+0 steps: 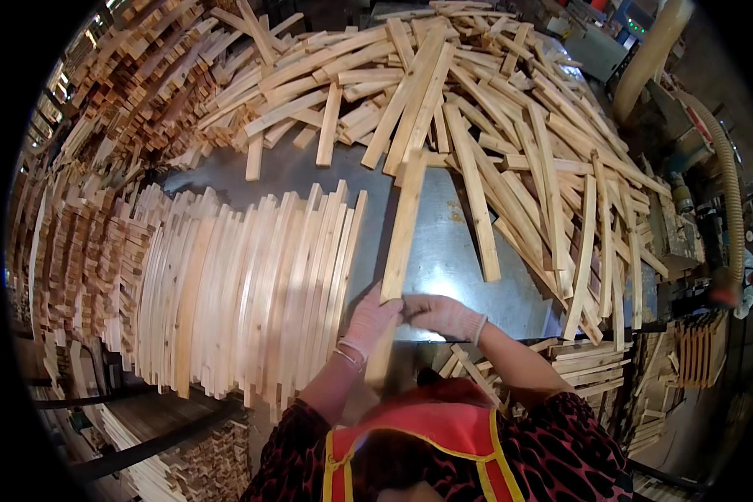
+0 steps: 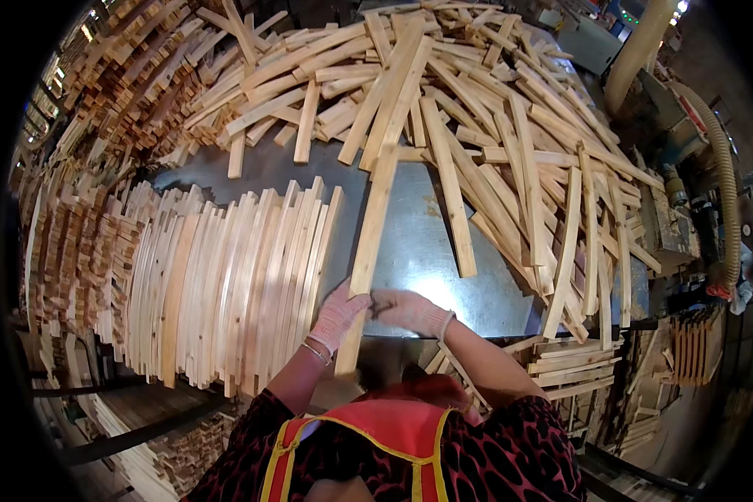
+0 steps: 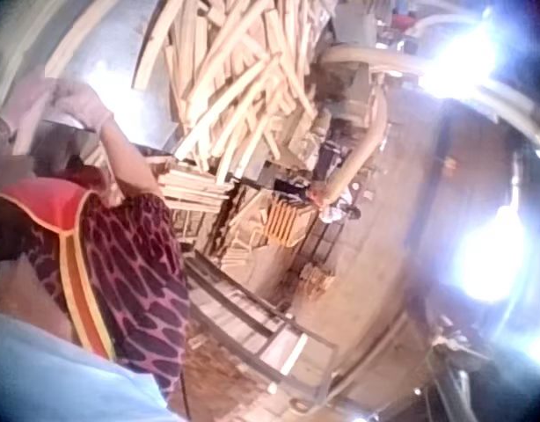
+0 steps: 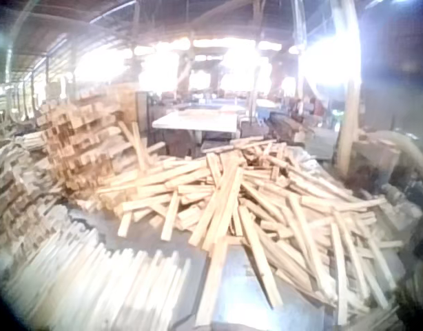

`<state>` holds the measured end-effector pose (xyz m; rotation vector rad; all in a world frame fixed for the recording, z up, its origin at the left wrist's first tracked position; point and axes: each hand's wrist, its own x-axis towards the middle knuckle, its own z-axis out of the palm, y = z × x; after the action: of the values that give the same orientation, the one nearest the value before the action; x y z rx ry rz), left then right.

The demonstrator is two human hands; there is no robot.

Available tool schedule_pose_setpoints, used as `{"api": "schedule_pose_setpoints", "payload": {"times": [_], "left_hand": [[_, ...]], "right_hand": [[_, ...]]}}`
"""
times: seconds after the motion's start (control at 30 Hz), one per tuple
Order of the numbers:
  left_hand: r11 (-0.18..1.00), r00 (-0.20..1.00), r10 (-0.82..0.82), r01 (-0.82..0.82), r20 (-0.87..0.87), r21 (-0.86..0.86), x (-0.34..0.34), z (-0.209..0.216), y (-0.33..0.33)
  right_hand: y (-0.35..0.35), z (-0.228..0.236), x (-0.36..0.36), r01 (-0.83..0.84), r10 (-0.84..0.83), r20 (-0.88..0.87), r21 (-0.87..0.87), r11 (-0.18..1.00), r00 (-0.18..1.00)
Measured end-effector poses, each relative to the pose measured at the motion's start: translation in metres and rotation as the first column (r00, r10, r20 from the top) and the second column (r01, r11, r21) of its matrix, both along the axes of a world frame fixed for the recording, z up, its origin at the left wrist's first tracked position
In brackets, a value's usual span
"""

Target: The person picks up wooden planks from a pile on a metal table and stacks them neatly on a growing pile. They occasionally lift and move entire stacks of wood to a nearby rack.

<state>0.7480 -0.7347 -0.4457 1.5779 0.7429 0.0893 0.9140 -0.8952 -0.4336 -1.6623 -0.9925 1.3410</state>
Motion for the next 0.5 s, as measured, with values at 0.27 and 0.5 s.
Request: {"api": "schedule_pose_setpoints", "payload": {"times": [0.27, 0.5], "left_hand": [[0.427, 0.928, 0.166, 0.238, -0.334, 0.872, -0.033, 0.013, -0.011], [0.412, 0.946, 0.168, 0.188, -0.277, 0.891, -0.078, -0.024, 0.002]], "right_hand": [[0.048, 0.003, 0.169, 0.638, -0.373, 0.879, 0.108, 0.762, 0.297], [0.039, 0.020, -0.021, 0.458, -0.397, 0.318, -0.146, 0.877, 0.861]]}}
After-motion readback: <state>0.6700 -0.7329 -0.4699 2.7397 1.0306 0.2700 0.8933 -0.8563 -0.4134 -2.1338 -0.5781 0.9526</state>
